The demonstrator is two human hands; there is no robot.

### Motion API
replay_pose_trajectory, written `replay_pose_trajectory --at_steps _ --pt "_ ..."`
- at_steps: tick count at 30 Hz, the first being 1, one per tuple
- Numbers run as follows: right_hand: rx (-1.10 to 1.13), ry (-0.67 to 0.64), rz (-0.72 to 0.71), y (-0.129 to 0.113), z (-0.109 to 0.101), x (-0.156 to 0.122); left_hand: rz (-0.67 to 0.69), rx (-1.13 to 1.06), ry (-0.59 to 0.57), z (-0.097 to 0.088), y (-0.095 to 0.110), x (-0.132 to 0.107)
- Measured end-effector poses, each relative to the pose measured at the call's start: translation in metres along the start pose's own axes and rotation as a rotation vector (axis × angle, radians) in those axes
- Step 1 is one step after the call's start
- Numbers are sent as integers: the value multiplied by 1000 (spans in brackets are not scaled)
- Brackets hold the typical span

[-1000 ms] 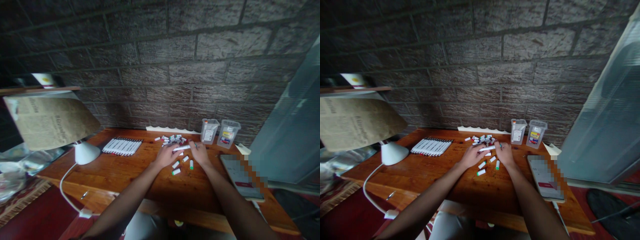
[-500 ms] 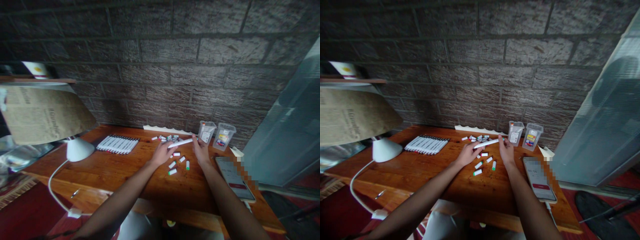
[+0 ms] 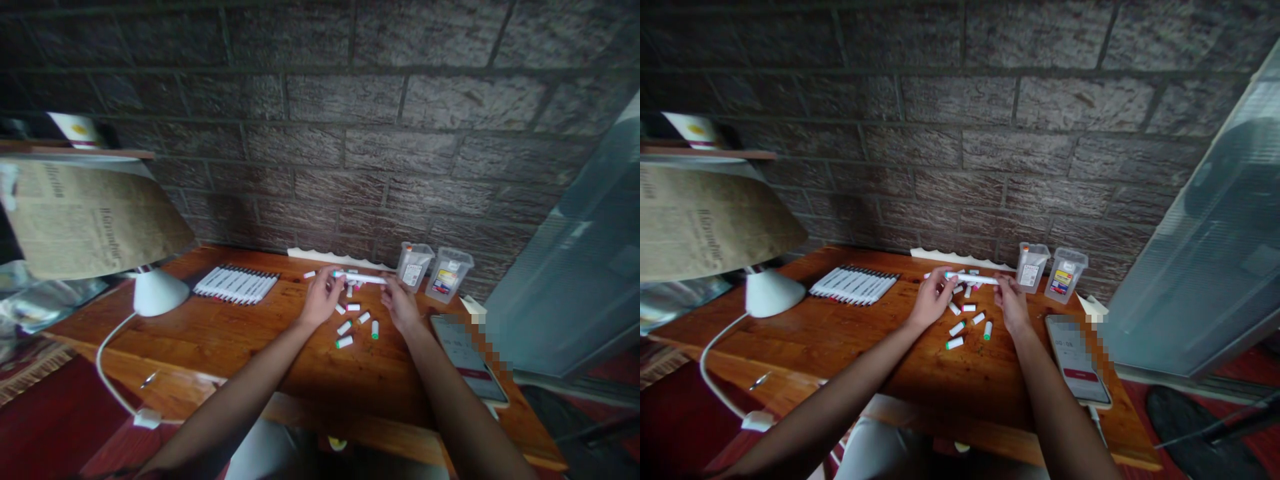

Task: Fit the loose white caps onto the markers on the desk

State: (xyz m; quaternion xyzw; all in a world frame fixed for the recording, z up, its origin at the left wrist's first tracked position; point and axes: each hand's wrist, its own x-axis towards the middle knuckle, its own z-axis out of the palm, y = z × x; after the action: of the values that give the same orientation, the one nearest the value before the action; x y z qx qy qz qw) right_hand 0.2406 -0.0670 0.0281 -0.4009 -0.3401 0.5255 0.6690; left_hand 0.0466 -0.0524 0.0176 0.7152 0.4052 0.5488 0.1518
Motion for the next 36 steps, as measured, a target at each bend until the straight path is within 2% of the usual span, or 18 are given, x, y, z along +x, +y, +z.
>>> replay_pose_trajectory --at_steps 2,6,9,11,15,20,24,28,31,36 --pt "-164 -105 -32 5 3 -5 -48 -35 82 0 -5 3" --pt "-528 -335 -148 15 6 -12 -81 -113 164 0 -11 6" --pt "-727 -479 -269 19 6 -17 -74 -200 168 1 -9 7" --pt "-795 -515 -311 19 5 -19 -60 -225 137 0 -6 6" --pt "-872 -513 -371 19 3 -18 -17 -173 88 -2 1 4" --pt "-841 -489 -408 21 1 -15 39 -110 22 -4 5 3" --pt "-810 -398 -390 22 2 -17 29 -132 -24 -5 8 3" --pt "-759 -307 -348 19 2 -16 19 -133 10 -6 8 4" --pt "-684 -291 -299 19 2 -15 13 -139 32 -7 6 5" --pt "-644 -307 -258 17 2 -16 2 -175 1 -6 3 6"
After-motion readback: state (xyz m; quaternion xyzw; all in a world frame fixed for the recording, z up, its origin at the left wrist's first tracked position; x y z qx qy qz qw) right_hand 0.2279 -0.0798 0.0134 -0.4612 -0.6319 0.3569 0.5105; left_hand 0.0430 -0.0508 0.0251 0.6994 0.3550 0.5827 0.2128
